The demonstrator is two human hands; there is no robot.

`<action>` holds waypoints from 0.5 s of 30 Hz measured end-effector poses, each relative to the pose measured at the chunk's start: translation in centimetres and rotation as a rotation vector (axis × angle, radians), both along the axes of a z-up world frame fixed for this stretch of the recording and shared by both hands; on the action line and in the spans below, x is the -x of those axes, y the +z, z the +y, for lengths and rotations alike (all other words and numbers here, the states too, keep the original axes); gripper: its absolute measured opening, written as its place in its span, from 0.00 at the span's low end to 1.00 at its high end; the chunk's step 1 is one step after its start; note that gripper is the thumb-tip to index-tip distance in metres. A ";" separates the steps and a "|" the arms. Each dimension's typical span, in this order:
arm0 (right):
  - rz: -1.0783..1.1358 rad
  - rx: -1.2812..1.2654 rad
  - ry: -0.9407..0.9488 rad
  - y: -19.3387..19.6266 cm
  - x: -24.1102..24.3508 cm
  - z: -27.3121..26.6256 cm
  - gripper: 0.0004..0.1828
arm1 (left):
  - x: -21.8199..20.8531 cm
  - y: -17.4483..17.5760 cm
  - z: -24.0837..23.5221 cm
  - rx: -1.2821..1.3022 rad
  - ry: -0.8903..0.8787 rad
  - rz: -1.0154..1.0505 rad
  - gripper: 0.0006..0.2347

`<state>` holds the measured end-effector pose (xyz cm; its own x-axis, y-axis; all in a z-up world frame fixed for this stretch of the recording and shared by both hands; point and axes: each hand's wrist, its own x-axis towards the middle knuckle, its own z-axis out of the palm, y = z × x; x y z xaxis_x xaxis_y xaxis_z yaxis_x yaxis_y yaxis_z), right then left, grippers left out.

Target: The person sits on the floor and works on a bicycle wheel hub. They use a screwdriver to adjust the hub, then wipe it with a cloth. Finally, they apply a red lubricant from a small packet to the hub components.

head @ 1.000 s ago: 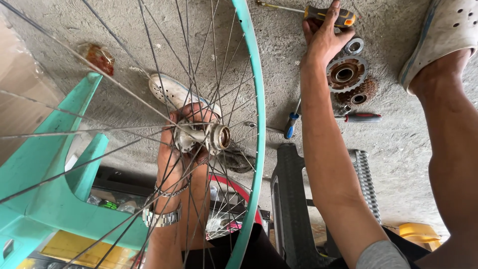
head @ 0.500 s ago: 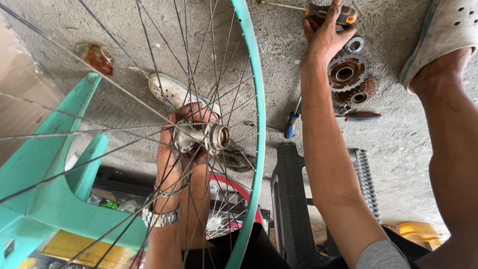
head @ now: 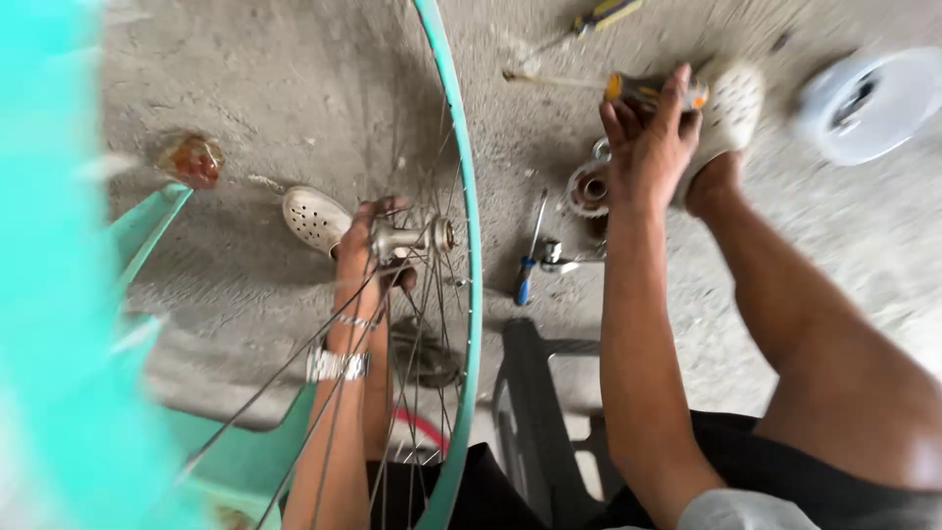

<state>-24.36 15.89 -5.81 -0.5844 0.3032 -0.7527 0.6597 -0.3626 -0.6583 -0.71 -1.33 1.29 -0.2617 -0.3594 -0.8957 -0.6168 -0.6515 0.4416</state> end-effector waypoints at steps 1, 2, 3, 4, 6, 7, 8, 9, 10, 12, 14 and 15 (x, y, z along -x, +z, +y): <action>0.042 0.011 0.033 2.5 -0.5 0.4 0.45 | -0.6 0.8 0.1 0.011 0.033 0.042 0.18; 0.211 -0.150 0.236 5.0 -1.1 0.8 0.36 | -1.1 1.7 0.0 -0.055 0.090 0.135 0.19; 0.380 -0.310 0.437 7.6 -1.5 1.1 0.30 | -1.6 2.9 0.0 -0.116 0.149 0.222 0.20; 0.423 -0.296 0.468 11.1 -1.1 1.3 0.30 | -2.4 3.1 0.3 -0.100 0.185 0.260 0.20; 0.236 -0.070 0.220 17.5 -0.4 1.1 0.31 | -3.5 2.7 -0.1 -0.284 0.300 0.515 0.23; 0.271 -0.054 0.256 20.7 -0.1 0.9 0.31 | -3.9 -3.8 1.0 -0.265 0.329 0.555 0.23; 0.316 0.026 0.202 23.8 0.0 0.7 0.32 | -3.5 -9.5 1.6 0.087 0.030 0.323 0.20; 0.344 0.101 0.152 26.7 -0.7 0.8 0.34 | -2.5 -14.7 1.6 0.420 -0.253 0.049 0.21; 0.363 0.114 0.191 29.1 -1.4 1.0 0.34 | -1.9 -15.6 1.8 0.430 -0.210 0.059 0.21; 0.510 0.196 0.328 33.6 -2.6 1.1 0.21 | -0.7 -17.4 1.8 0.379 -0.247 -0.023 0.27; 0.517 0.198 0.361 36.0 -4.0 1.1 0.27 | 0.1 -18.7 2.1 0.439 -0.237 0.039 0.23; 0.512 0.190 0.361 37.1 -4.5 0.9 0.35 | 0.7 -19.5 2.0 0.494 -0.263 0.091 0.19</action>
